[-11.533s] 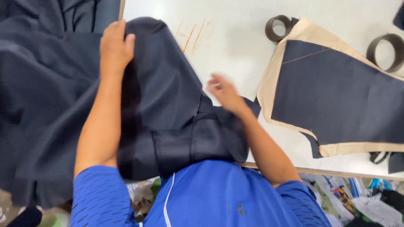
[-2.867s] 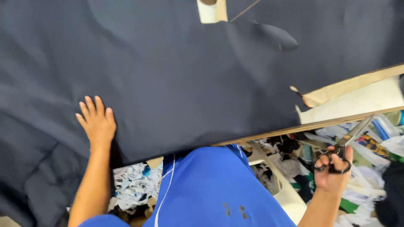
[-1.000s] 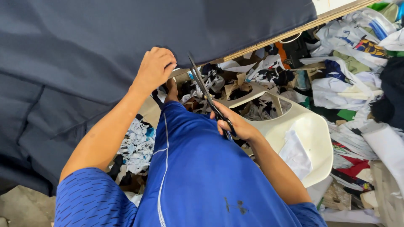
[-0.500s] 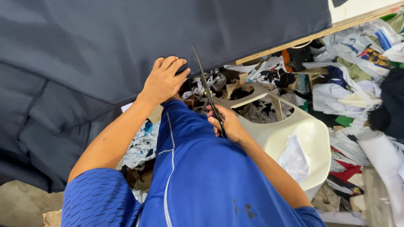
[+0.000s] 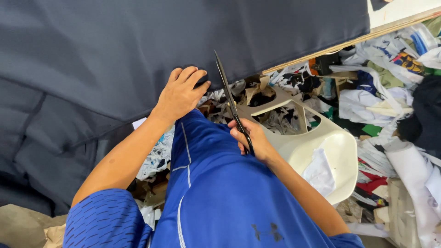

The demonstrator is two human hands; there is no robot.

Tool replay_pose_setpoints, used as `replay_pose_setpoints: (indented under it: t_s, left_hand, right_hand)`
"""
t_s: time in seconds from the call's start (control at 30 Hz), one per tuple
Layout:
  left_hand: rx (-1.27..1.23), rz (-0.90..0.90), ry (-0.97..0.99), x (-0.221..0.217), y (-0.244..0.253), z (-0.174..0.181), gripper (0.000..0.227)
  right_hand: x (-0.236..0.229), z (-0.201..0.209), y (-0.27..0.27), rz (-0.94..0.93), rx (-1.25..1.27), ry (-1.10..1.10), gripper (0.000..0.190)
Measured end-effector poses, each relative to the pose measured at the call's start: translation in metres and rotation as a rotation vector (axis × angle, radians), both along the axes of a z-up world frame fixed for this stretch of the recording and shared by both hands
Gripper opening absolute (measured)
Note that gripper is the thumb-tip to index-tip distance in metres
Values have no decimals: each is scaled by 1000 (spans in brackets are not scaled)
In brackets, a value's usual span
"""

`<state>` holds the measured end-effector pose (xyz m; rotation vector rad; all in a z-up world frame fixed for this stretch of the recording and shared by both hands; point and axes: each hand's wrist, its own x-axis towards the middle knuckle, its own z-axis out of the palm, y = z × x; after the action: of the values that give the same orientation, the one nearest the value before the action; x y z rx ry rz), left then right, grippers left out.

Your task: The person lays a large piece of dark fabric on a table, uses shears to cut a strip from the fabric, then folds the cut piece and secures it with a strip of fabric. The process involves smoothing, cutting, folding, and tying the fabric.

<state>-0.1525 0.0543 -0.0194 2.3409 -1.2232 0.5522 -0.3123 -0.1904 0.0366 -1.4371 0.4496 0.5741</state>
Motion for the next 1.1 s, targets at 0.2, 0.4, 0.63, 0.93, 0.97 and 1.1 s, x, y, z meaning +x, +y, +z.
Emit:
replay_pose_setpoints:
  t_s: [0.2, 0.4, 0.63, 0.93, 0.97, 1.1]
  left_hand:
    - [-59, -2, 33, -1, -2, -2, 18]
    - [-74, 2, 72, 0, 0, -1, 16]
    - [-88, -8, 224, -2, 3, -4, 24]
    - [-127, 35, 234, 5, 3, 1, 20]
    - [-136, 28, 250, 5, 2, 0, 20]
    - [-157, 29, 273, 7, 1, 5, 17]
  right_hand:
    - [48, 4, 12, 49, -15, -10, 44]
    - [57, 9, 20, -65, -34, 59, 25]
    - [106, 13, 22, -2, 55, 41, 38]
    - [139, 18, 29, -46, 25, 104, 25]
    - [140, 16, 25, -27, 50, 101, 24]
    - [178, 32, 34, -7, 112, 63, 30]
